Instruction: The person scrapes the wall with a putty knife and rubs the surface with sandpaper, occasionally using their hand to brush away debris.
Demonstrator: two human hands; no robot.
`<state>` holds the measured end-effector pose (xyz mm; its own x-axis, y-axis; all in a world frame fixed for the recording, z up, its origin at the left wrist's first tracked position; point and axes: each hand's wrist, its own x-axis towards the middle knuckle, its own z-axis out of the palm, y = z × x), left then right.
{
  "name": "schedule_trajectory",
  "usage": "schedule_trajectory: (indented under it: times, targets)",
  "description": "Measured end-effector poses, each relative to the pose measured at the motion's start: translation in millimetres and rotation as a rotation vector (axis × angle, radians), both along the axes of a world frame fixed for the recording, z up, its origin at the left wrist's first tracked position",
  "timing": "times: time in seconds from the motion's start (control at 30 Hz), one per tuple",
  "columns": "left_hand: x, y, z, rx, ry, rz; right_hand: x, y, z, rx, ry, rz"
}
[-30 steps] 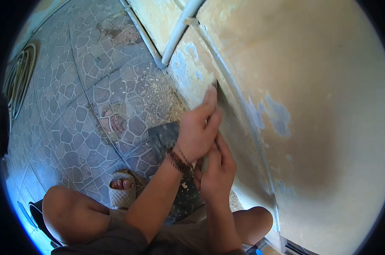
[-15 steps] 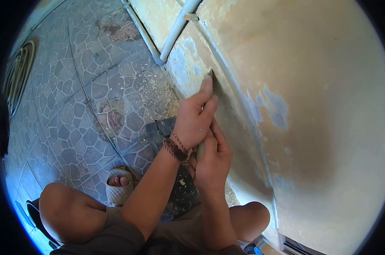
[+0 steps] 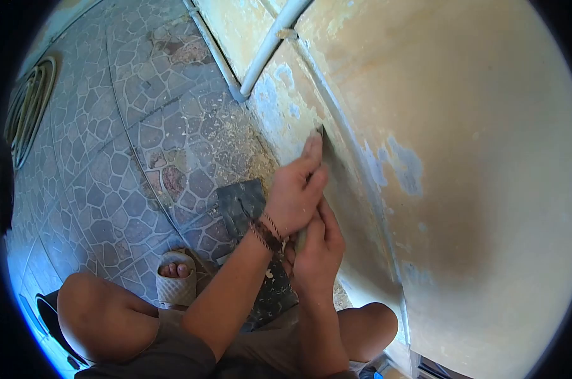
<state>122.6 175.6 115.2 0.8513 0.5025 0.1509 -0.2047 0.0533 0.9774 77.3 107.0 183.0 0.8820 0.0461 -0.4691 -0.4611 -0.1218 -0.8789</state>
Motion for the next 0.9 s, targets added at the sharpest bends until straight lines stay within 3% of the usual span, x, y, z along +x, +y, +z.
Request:
schedule_trajectory:
  times: [0.27,0.4,0.5,0.9]
  targets:
    - [11.3,4.0,-3.8,-0.065,0.056,0.040,17.4,1.8,-8.4,0.004,0.000,0.098]
    - [-3.3,-0.7,-0.3,-0.066,0.086,-0.045,1.5,2.3,-8.5,-0.043,-0.051,0.048]
    - [4.1,-2.6,-2.8,0.018,0.046,0.035,3.2,-1.4,-6.7,0.020,-0.018,0.034]
    - [5.4,9.4,-0.1,-0.120,0.139,-0.043,9.2,9.9,-7.2,0.039,0.000,0.036]
